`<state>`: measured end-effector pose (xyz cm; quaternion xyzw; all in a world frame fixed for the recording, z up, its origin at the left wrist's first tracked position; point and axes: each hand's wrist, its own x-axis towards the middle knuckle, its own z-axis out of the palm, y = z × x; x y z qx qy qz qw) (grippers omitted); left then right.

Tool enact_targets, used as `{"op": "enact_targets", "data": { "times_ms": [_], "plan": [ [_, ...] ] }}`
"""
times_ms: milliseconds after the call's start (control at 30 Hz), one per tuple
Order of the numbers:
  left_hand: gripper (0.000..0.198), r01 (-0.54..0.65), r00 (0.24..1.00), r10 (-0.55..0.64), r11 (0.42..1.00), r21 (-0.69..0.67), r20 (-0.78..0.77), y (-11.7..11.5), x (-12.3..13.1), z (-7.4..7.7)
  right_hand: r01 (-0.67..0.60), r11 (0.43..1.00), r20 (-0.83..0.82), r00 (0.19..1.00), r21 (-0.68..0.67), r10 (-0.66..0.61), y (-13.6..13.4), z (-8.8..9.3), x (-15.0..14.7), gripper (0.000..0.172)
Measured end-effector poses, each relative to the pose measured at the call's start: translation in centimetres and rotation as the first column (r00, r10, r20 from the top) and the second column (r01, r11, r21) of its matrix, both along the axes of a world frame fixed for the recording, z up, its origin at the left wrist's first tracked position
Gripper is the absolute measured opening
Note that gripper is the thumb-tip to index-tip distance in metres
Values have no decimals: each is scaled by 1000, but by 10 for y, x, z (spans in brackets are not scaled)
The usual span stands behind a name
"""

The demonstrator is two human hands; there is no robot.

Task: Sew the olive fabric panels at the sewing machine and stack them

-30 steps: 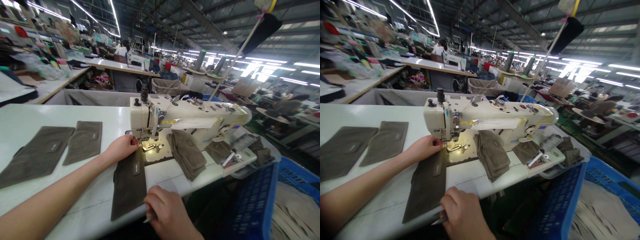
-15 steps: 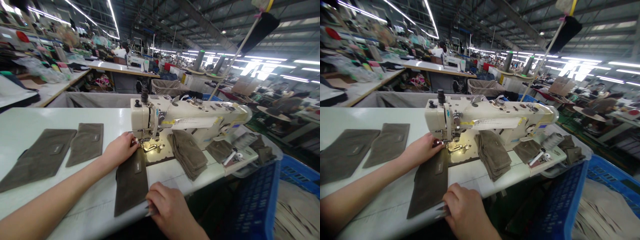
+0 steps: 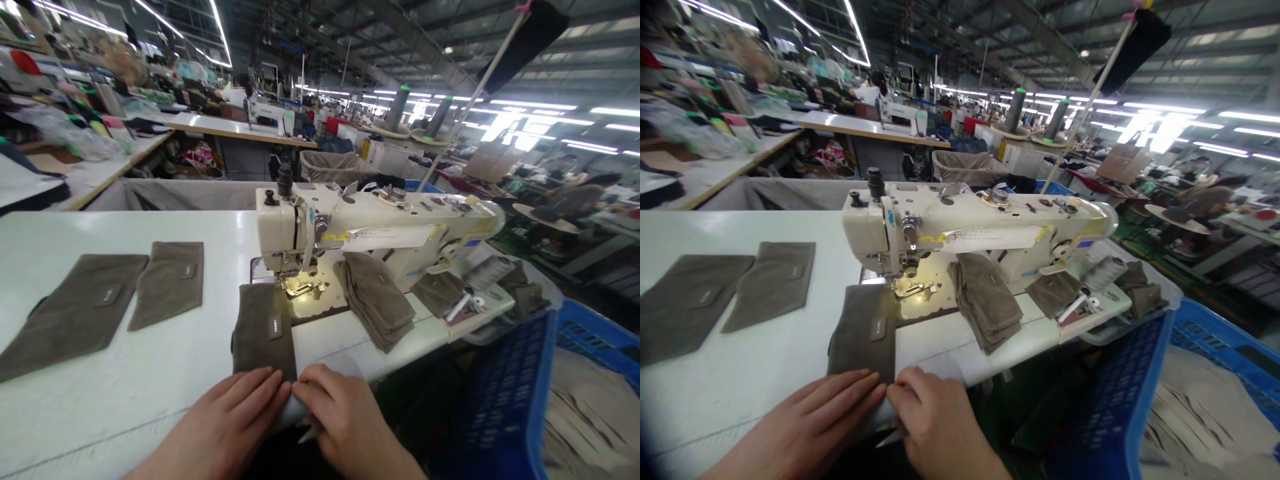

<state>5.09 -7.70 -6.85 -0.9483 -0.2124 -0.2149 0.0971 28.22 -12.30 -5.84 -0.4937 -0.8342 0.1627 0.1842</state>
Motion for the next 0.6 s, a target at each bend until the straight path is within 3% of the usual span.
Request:
{"op": "enact_targets", "data": {
  "times_ms": [167, 600],
  "plan": [
    [32, 26, 999, -25, 999, 26, -27, 7, 2, 6, 16, 1000, 14, 1000, 23, -16, 3, -2, 0, 41],
    [41, 50, 999, -50, 999, 3, 12, 26, 3, 15, 38, 997, 56, 998, 71, -42, 22, 3, -5, 36]
  ]
}}
